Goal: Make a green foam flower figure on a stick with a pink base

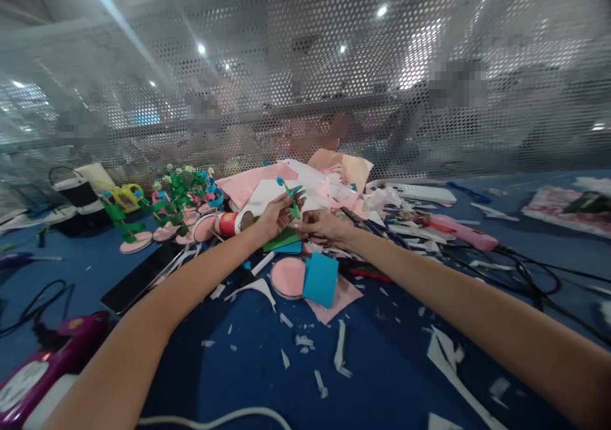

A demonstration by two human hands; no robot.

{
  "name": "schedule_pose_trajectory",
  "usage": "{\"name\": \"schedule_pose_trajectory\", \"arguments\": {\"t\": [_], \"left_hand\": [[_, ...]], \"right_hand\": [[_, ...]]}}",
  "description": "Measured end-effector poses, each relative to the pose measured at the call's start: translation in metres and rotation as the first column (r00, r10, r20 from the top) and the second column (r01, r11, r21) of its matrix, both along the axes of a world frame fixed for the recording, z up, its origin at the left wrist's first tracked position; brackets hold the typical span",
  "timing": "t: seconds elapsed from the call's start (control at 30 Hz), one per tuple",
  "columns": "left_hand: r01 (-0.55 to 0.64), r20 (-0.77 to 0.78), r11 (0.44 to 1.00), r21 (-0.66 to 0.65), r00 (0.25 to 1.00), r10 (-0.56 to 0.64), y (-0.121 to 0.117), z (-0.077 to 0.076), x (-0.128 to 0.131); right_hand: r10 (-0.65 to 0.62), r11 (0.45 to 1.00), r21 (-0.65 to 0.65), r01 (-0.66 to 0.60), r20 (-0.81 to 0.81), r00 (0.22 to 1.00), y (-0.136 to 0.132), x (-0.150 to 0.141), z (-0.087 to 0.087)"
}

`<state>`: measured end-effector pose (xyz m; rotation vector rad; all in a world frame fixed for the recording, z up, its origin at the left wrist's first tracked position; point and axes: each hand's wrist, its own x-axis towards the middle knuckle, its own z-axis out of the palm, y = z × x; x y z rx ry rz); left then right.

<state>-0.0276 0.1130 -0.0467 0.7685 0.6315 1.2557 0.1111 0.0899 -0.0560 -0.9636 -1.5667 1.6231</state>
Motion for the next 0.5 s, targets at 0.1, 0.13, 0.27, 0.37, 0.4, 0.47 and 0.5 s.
{"name": "schedule_pose_trajectory", "arguments": {"t": [0.1, 0.13, 0.27, 0.37, 0.4, 0.47, 0.5], "left_hand": [[-0.025, -0.007, 1.000, -0.004, 1.000, 0.025, 0.0001, 0.0010, 0.0009], [-0.032, -0.011, 0.999, -0.009, 0.999, 0.032, 0.0000, 0.0015, 0.0010], [-0.064, -0.022, 0.998, -0.021, 0.998, 0.063, -0.0014, 0.0037, 0.0011], [-0.077, -0.020, 0.997, -0.019, 0.997, 0.077, -0.0021, 0.0042, 0.0016], [-0.080, -0.018, 0.997, -0.018, 0.997, 0.079, -0.0018, 0.0040, 0.0018], [-0.082, -0.013, 0.997, -0.013, 0.997, 0.082, -0.0001, 0.0026, 0.0018], [-0.083, -0.009, 0.996, -0.010, 0.996, 0.083, 0.0012, 0.0016, 0.0016]], "right_hand": [[-0.012, 1.000, 0.006, 0.012, 0.017, 1.000, 0.0001, -0.0004, -0.0002], [-0.018, 1.000, 0.010, 0.018, 0.021, 1.000, 0.0002, -0.0006, -0.0005], [-0.044, 0.999, 0.020, 0.043, 0.032, 0.999, 0.0028, -0.0018, -0.0039], [-0.061, 0.998, 0.023, 0.060, 0.032, 0.998, 0.0049, -0.0030, -0.0067], [-0.067, 0.998, 0.024, 0.066, 0.029, 0.997, 0.0052, -0.0033, -0.0072], [-0.078, 0.997, 0.028, 0.077, 0.017, 0.997, 0.0048, -0.0039, -0.0074], [-0.080, 0.996, 0.029, 0.080, 0.010, 0.997, 0.0043, -0.0040, -0.0072]]}}
